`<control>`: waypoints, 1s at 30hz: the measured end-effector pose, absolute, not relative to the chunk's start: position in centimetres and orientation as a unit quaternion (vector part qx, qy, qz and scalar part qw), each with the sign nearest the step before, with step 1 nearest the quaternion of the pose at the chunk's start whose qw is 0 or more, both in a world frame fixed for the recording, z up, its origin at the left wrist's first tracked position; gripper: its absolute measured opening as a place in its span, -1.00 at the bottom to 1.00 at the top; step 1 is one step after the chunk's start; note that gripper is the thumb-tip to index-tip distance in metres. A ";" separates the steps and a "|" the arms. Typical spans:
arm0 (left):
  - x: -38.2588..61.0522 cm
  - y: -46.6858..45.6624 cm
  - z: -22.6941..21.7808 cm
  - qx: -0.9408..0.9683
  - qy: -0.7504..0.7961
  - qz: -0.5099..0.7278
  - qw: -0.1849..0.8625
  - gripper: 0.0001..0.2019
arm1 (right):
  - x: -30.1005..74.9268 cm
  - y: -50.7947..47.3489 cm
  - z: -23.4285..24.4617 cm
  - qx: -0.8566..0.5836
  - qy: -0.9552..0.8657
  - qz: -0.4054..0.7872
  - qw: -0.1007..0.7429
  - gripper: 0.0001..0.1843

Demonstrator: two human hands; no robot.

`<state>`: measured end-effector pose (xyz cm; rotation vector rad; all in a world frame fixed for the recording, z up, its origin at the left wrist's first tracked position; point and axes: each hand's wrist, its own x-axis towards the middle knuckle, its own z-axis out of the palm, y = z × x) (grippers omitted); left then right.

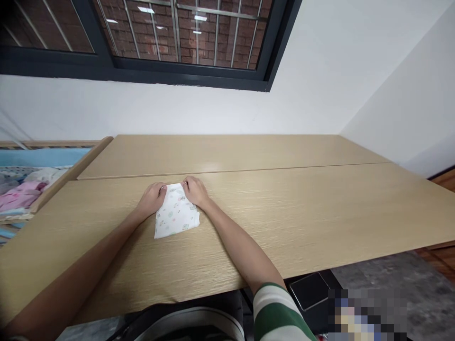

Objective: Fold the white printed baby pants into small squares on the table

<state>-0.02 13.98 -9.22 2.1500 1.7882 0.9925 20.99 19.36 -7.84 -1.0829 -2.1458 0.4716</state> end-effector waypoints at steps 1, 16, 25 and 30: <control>0.0 14.0 -9.2 0.722 0.600 0.334 0.085 -0.62 | 21.0 19.4 -7.8 -0.415 -0.824 0.182 0.339 -0.82; 1.1 12.5 -7.0 0.741 0.565 0.361 0.027 -0.63 | 21.3 20.2 -8.1 -0.443 -0.791 0.180 0.381 -0.78; 2.7 2.0 -4.8 0.835 0.502 0.216 0.062 -0.66 | 21.3 20.7 -8.5 -0.433 -0.791 0.195 0.385 -0.79; 4.3 -5.9 -6.6 0.831 0.508 0.225 0.037 -0.55 | 21.3 20.8 -8.5 -0.434 -0.789 0.208 0.383 -0.79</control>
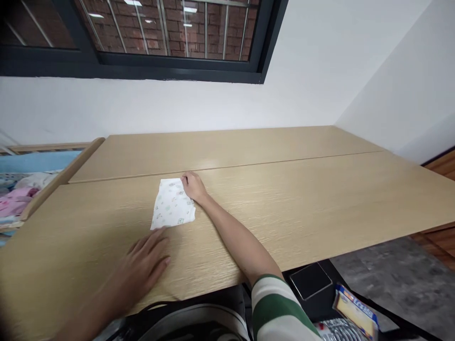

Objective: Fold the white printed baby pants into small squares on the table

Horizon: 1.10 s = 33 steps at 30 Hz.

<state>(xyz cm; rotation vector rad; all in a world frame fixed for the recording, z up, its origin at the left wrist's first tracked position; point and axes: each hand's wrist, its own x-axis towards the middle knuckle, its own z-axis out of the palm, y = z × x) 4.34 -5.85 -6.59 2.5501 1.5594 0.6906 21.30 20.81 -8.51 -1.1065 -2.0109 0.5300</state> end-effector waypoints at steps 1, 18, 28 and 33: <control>4.7 -6.5 -6.9 0.825 0.515 0.232 0.025 -0.46 | 21.3 20.8 -8.5 -0.434 -0.788 0.211 0.384 -0.79; 5.7 -5.5 -10.1 0.780 0.556 0.276 -0.078 -0.18 | 21.4 14.8 -3.1 -0.295 -0.875 0.172 0.343 -0.55; 7.2 -9.2 -10.3 0.772 0.588 0.222 -0.098 -0.68 | 18.7 3.8 -3.4 -0.003 -0.972 0.218 0.087 -0.43; 7.5 -9.3 -9.2 0.751 0.616 0.212 -0.108 -0.51 | 18.9 6.7 -3.9 -0.080 -0.976 0.201 0.036 -0.39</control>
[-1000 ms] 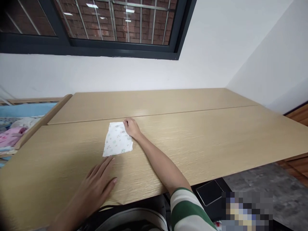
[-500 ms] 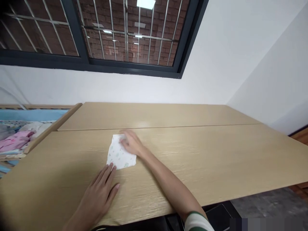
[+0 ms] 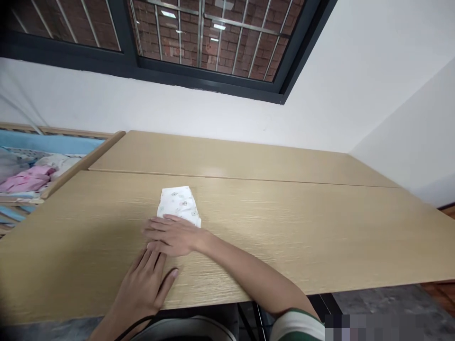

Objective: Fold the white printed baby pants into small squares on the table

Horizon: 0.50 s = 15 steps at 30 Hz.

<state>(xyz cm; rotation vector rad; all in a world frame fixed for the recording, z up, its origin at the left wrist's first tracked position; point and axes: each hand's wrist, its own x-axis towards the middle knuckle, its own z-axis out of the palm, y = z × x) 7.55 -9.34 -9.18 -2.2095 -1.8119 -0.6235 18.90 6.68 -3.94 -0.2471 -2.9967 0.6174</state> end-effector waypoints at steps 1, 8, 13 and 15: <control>7.5 -9.2 -9.1 -0.753 -0.614 -0.211 0.112 -0.47 | 18.9 7.3 -4.0 -0.094 -0.975 0.197 0.032 -0.39; 7.1 -8.8 -9.6 -0.759 -0.606 -0.206 0.117 -0.33 | 17.9 11.1 -5.1 -0.137 -0.974 0.176 0.032 -0.35; 7.0 -8.9 -9.5 -0.760 -0.605 -0.213 0.103 -0.32 | 17.5 14.1 -5.3 -0.162 -0.970 0.169 0.067 -0.35; 7.0 -9.0 -9.4 -0.760 -0.604 -0.219 0.102 -0.32 | 17.5 15.1 -5.4 -0.180 -0.967 0.165 0.070 -0.33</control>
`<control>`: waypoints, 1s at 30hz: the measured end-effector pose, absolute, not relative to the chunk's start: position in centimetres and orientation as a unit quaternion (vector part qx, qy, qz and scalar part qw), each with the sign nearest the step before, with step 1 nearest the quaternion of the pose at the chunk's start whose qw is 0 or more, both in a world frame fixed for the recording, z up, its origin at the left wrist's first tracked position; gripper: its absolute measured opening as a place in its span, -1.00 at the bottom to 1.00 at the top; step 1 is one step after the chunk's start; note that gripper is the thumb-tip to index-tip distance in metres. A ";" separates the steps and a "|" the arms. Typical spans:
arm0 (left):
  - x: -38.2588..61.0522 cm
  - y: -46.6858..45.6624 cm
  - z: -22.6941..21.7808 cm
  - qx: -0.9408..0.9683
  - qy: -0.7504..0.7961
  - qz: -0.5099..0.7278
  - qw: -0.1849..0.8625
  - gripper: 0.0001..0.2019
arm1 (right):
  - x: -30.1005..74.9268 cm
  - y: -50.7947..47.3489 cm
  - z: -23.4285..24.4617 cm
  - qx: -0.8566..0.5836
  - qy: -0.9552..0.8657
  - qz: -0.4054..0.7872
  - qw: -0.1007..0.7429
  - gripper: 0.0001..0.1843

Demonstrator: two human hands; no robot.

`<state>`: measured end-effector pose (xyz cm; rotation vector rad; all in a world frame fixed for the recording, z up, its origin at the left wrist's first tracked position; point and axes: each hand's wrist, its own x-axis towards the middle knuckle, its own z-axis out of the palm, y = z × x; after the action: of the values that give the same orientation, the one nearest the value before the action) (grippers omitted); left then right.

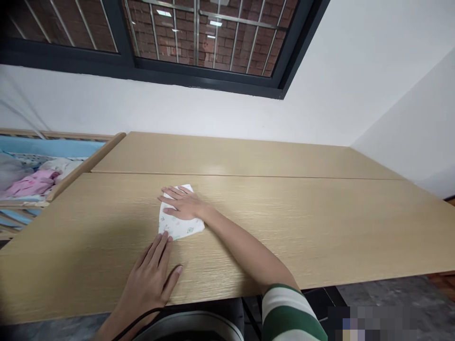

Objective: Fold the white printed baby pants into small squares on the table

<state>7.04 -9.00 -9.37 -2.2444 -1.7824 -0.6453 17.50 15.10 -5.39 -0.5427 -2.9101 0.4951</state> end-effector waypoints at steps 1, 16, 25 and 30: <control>7.0 -9.0 -9.3 -0.759 -0.604 -0.220 0.100 -0.32 | 17.5 15.6 -5.4 -0.190 -0.965 0.164 0.072 -0.32; 7.1 -8.9 -9.1 -0.759 -0.602 -0.226 0.107 -0.34 | 17.0 18.0 -6.2 -0.262 -0.947 0.151 0.107 -0.29; 6.8 -8.7 -9.4 -0.761 -0.585 -0.245 0.135 -0.33 | 18.0 17.3 -6.3 -0.347 -0.898 0.133 0.237 -0.58; 6.8 -9.0 -9.1 -0.764 -0.574 -0.262 0.136 -0.39 | 20.2 16.8 -6.3 -0.378 -0.867 0.192 0.261 -0.72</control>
<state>6.84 -8.97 -9.12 -2.2113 -1.6624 -0.7581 20.15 16.76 -6.29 -1.0241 -2.3479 0.5207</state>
